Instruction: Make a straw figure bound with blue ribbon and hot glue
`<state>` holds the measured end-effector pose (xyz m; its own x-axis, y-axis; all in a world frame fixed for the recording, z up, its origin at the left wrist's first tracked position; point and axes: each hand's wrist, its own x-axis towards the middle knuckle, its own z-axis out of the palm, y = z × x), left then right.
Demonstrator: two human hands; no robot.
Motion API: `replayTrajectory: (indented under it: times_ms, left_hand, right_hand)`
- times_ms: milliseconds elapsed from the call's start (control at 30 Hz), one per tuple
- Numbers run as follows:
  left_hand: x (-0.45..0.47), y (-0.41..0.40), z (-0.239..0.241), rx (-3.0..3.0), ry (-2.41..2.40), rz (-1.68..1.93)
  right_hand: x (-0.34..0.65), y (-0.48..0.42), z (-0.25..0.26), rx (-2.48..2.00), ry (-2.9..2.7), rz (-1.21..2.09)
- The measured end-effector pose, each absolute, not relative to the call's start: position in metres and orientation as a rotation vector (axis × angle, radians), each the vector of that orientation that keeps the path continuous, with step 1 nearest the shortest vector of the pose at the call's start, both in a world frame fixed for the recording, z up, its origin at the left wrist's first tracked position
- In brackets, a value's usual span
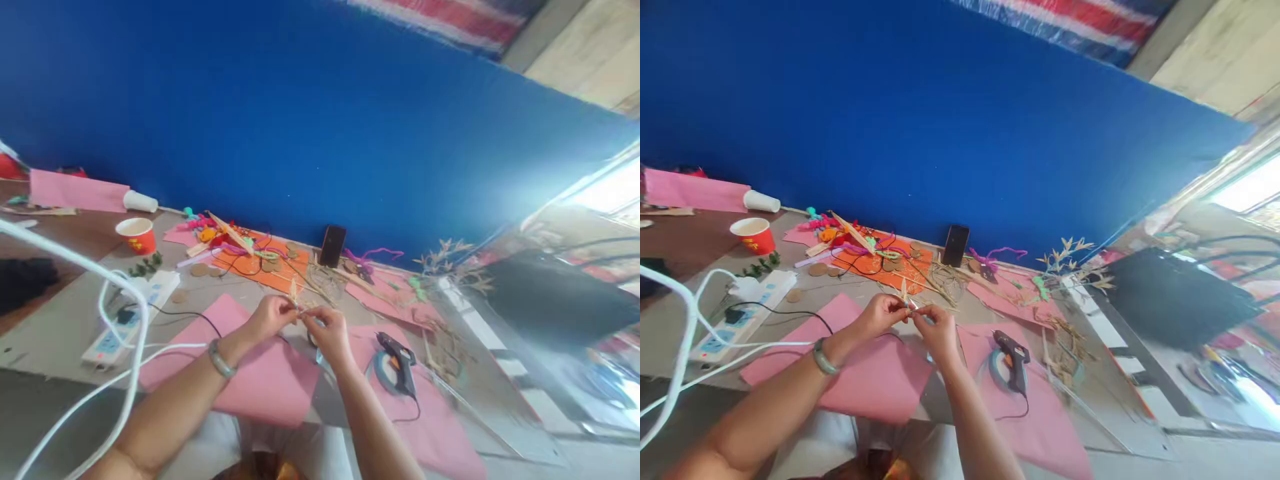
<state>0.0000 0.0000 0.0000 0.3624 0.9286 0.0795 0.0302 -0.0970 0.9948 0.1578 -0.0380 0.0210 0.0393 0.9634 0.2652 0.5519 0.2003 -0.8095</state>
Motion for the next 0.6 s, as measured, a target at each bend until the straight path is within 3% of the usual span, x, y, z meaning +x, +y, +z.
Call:
replayTrajectory:
  times_ms: [233, 600]
  left_hand:
    - [0.003, 0.0, -0.007, 1.294, 0.908, 1.049]
    - [0.0, -0.001, 0.006, 1.105, 0.796, 1.081]
  right_hand:
    - [0.145, -0.049, 0.012, -1.508, -1.648, 0.394]
    - [0.151, -0.044, 0.025, -1.49, -1.403, 0.716]
